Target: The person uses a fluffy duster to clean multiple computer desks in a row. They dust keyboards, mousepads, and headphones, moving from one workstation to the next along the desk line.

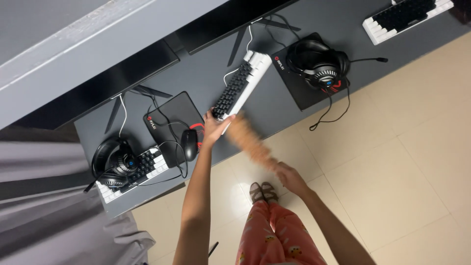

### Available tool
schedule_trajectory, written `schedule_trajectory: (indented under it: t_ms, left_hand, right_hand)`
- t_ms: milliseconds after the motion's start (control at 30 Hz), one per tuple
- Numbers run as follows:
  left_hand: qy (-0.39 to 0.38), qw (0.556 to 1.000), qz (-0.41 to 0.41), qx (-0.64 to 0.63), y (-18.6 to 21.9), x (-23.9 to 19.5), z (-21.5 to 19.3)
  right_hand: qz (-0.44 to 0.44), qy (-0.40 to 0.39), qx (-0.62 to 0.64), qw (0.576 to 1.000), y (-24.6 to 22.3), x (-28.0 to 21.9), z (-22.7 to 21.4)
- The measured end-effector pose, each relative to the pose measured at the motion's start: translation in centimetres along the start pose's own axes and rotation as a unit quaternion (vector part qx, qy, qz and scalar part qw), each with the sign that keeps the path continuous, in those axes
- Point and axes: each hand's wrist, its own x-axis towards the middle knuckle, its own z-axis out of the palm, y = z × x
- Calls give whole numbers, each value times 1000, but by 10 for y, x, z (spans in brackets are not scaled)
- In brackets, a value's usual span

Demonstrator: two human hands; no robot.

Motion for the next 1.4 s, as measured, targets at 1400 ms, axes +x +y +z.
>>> schedule_trajectory:
  t_ms: [1400]
  left_hand:
    - [124,977,164,-53,25,-53,-8]
  right_hand:
    - [-12,21,-119,993,37,319,-2]
